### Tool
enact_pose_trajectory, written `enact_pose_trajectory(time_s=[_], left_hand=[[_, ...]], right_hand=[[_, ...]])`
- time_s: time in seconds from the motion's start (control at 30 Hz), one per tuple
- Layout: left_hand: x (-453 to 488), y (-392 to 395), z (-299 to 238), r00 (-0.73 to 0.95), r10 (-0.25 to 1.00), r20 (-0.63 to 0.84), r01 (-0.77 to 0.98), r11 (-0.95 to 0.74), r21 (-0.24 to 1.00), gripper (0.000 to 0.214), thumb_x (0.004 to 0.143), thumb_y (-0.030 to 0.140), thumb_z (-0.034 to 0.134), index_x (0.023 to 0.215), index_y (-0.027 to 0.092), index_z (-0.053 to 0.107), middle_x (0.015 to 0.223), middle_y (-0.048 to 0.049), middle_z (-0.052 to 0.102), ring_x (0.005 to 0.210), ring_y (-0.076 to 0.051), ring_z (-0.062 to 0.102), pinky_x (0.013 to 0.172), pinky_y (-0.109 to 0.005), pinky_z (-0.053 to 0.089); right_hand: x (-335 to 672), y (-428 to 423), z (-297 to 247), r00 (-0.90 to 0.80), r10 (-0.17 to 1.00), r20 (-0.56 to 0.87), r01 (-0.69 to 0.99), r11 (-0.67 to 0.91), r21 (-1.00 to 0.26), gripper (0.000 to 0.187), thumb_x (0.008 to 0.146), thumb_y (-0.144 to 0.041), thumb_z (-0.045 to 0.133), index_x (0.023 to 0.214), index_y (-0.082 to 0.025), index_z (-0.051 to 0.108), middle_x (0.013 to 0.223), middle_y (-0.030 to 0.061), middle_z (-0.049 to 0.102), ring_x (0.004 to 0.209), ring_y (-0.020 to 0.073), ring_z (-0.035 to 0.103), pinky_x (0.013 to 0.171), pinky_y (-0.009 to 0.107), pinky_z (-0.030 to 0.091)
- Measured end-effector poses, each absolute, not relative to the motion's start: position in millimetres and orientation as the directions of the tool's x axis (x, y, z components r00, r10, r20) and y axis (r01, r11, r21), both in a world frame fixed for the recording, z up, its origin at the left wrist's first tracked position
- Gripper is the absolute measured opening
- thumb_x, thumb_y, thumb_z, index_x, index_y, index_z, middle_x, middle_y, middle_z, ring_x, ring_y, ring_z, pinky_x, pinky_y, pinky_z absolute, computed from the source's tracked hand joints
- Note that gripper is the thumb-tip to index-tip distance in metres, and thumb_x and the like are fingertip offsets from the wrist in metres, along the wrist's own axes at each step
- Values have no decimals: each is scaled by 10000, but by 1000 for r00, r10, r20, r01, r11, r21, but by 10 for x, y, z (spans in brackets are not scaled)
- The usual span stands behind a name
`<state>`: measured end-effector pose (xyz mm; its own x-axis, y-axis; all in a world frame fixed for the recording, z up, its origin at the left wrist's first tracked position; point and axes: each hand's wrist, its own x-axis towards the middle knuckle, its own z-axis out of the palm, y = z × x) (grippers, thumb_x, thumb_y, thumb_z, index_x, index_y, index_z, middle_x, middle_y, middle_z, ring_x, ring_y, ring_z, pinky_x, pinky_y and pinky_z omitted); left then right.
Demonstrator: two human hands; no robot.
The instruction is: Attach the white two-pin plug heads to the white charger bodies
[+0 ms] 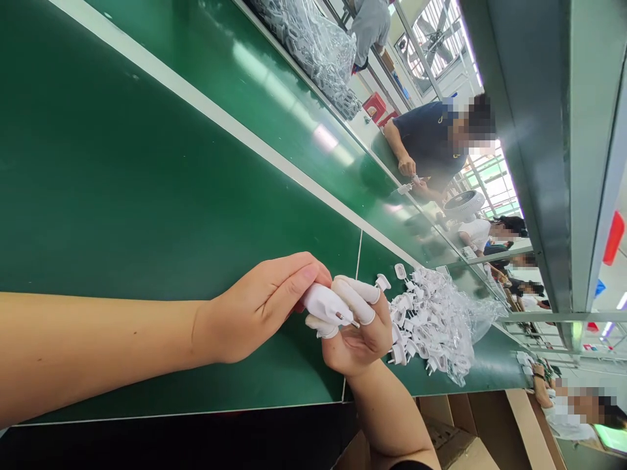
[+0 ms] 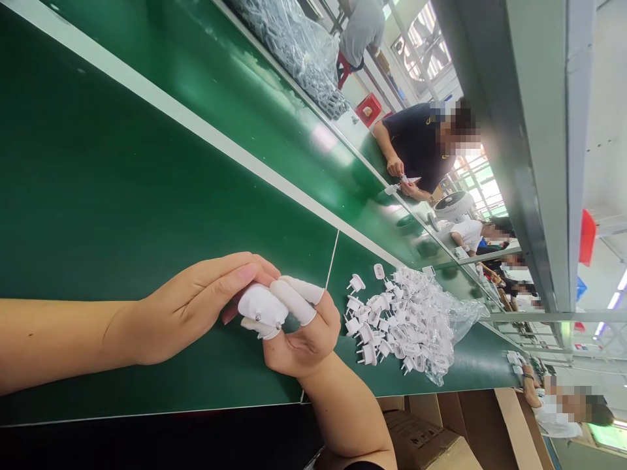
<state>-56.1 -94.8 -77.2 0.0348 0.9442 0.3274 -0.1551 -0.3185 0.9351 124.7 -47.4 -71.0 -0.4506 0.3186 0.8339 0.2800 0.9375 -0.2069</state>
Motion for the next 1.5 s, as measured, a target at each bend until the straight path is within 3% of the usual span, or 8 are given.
enact_pose_trajectory(time_s=[0.2,0.37,0.47,0.63,0.77,0.87,1.17,1.5], left_hand=[[-577,-960,-812,44,935,351,-182,-338,923,410,1122,353,342,969,163,672,819,-6,639,627,-117,528,577,-220,506],[-592,-982,-859,99,893,439,-157,-422,893,324,1121,374,393,1033,171,630,968,-41,669,779,-147,593,710,-253,548],[-580,-990,-890,103,906,411,-140,-396,908,338,1139,385,358,1070,182,620,968,-33,659,811,-154,589,754,-261,545],[-517,-994,-924,35,950,310,-198,-297,934,405,1137,459,362,993,205,642,802,11,593,685,-142,513,646,-240,495],[-493,-990,-958,80,987,140,-234,-117,965,462,1117,546,355,940,215,623,745,13,575,612,-144,482,553,-244,473],[-499,-979,-990,106,990,90,-232,-63,971,478,1103,572,354,907,218,608,730,9,575,589,-144,488,522,-245,472],[-498,-947,-978,86,994,66,-266,-41,963,469,1109,515,362,851,209,606,662,21,537,541,-132,475,485,-229,466],[-517,-978,-930,63,990,126,-231,-108,967,483,1106,539,385,889,204,658,644,17,541,528,-141,470,502,-255,464]], right_hand=[[1249,-463,-708,-444,313,839,273,940,-206,445,870,-178,757,1312,-205,716,1094,88,743,849,207,760,637,340,699],[1251,-462,-710,-445,321,836,276,937,-214,455,888,-214,760,1339,-239,704,1128,87,754,871,221,775,653,360,703],[1220,-468,-723,-434,320,842,258,940,-224,433,905,-245,764,1335,-234,708,1136,91,766,900,223,777,698,361,708],[1179,-467,-734,-427,320,846,244,941,-234,416,910,-259,782,1317,-213,712,1126,102,762,907,210,772,723,339,701],[1199,-456,-723,-440,352,826,276,928,-249,419,918,-333,800,1316,-259,694,1075,70,750,838,197,774,676,340,696],[1216,-450,-713,-455,354,817,266,930,-255,450,904,-342,819,1325,-276,676,1036,50,741,819,196,781,665,339,697],[1218,-452,-711,-453,413,790,211,911,-355,406,920,-356,812,1296,-242,713,1019,61,735,811,184,762,671,323,675],[1260,-447,-710,-466,398,790,229,917,-327,410,934,-389,768,1323,-278,696,1046,69,745,825,209,754,659,368,668]])
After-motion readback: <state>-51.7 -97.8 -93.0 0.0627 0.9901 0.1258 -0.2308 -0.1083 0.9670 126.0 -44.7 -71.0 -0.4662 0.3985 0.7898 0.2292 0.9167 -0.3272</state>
